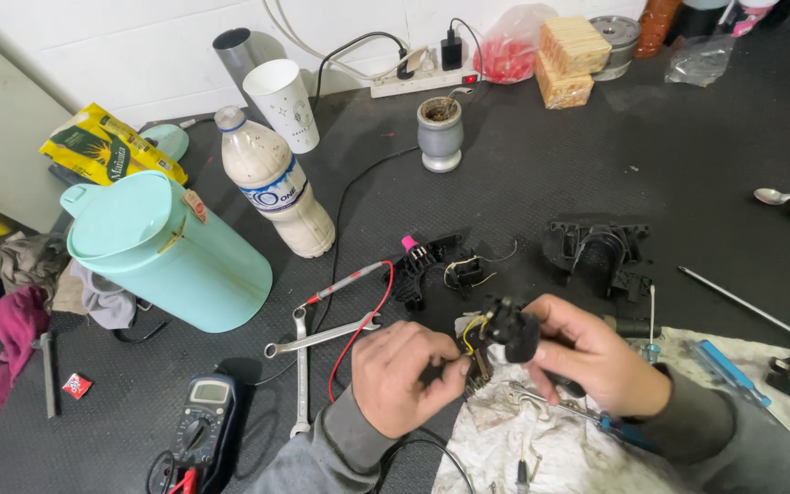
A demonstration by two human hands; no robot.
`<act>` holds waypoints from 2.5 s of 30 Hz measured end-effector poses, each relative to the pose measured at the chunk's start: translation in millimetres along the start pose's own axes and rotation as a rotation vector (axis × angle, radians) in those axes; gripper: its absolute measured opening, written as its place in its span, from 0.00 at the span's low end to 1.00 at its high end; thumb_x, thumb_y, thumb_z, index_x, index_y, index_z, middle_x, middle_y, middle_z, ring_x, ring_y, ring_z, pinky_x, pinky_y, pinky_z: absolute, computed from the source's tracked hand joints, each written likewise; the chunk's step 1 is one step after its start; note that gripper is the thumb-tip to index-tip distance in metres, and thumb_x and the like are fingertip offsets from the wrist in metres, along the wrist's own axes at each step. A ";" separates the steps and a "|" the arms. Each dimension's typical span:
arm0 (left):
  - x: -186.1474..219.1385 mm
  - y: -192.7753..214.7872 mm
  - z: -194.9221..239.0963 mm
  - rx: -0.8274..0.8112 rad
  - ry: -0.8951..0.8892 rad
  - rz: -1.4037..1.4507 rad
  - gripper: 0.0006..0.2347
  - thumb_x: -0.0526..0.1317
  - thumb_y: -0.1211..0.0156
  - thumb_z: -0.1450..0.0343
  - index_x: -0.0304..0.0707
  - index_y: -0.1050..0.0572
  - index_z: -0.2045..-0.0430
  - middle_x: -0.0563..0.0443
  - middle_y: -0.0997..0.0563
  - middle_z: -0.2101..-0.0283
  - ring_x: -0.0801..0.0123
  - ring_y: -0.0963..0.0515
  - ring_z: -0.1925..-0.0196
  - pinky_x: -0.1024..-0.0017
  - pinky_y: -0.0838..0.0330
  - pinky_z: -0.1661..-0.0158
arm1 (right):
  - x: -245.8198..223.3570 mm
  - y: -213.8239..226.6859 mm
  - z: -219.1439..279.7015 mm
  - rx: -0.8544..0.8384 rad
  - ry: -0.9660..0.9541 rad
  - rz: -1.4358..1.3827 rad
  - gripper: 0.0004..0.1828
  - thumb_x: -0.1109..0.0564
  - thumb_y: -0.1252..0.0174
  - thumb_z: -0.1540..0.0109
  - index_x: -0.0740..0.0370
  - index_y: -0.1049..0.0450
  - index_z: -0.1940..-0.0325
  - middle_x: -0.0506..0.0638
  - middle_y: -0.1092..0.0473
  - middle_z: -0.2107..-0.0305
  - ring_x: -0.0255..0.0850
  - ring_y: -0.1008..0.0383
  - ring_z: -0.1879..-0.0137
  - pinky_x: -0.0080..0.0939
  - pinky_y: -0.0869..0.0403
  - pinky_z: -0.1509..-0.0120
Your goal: The person repairs a motorcycle handlebar switch assembly at a workbench, holding the disassembled switch housing and manipulating its wires, connectors and plastic parts by hand while probing contacts with multimeter test leads and at times using a screwdriver on the assembly.
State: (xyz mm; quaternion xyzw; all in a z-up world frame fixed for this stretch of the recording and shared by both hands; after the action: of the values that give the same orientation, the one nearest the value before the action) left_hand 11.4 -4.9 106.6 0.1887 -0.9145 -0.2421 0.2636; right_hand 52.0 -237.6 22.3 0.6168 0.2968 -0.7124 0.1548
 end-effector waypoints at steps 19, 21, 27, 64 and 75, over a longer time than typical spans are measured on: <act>-12.9 8.4 4.4 0.062 0.163 0.065 0.08 0.33 0.29 0.34 0.38 0.26 0.72 0.54 0.27 0.77 0.69 0.25 0.78 0.71 0.34 0.75 | -5.4 -2.7 7.4 -0.078 -0.126 -0.386 0.26 0.58 0.49 0.33 0.62 0.41 0.30 0.55 0.29 0.72 0.33 0.36 0.81 0.34 0.37 0.80; -13.2 11.2 1.3 0.077 0.170 0.050 0.07 0.33 0.30 0.33 0.37 0.25 0.72 0.53 0.25 0.76 0.69 0.25 0.77 0.71 0.33 0.75 | -4.1 -3.6 6.2 -0.089 -0.165 -0.302 0.26 0.59 0.47 0.34 0.65 0.40 0.32 0.55 0.30 0.74 0.33 0.36 0.82 0.33 0.37 0.81; -20.3 11.2 -1.9 0.073 0.216 -0.022 0.06 0.35 0.31 0.31 0.36 0.24 0.70 0.53 0.23 0.75 0.69 0.23 0.78 0.71 0.32 0.75 | 3.3 -2.4 5.4 -0.100 -0.307 -0.165 0.23 0.58 0.48 0.36 0.71 0.36 0.38 0.60 0.26 0.76 0.38 0.31 0.85 0.37 0.33 0.82; -12.6 2.0 -5.8 -0.161 -0.081 -0.224 0.10 0.37 0.31 0.32 0.41 0.22 0.60 0.53 0.24 0.54 0.61 0.21 0.54 0.65 0.25 0.56 | 23.5 3.2 5.2 -0.066 -0.374 -0.225 0.24 0.57 0.56 0.33 0.64 0.38 0.33 0.65 0.23 0.71 0.36 0.32 0.84 0.35 0.32 0.81; -13.3 0.0 -7.9 -0.226 -0.109 -0.164 0.11 0.42 0.32 0.30 0.43 0.20 0.56 0.55 0.22 0.53 0.64 0.20 0.54 0.67 0.24 0.58 | 19.8 1.2 4.9 -0.074 -0.379 -0.209 0.27 0.58 0.56 0.33 0.63 0.39 0.29 0.64 0.23 0.71 0.35 0.32 0.84 0.34 0.32 0.81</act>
State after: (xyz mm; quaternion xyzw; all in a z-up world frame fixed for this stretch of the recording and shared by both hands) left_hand 26.5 -1.3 107.3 0.2184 -0.8758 -0.3743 0.2126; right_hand 45.1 -238.7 3.1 0.4316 0.3508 -0.8164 0.1556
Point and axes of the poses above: each hand's wrist, its own z-axis away from the middle knuckle, its own y-axis out of the back of the hand, x = y × z, the point moved 4 cm from there along -z, towards the middle knuckle
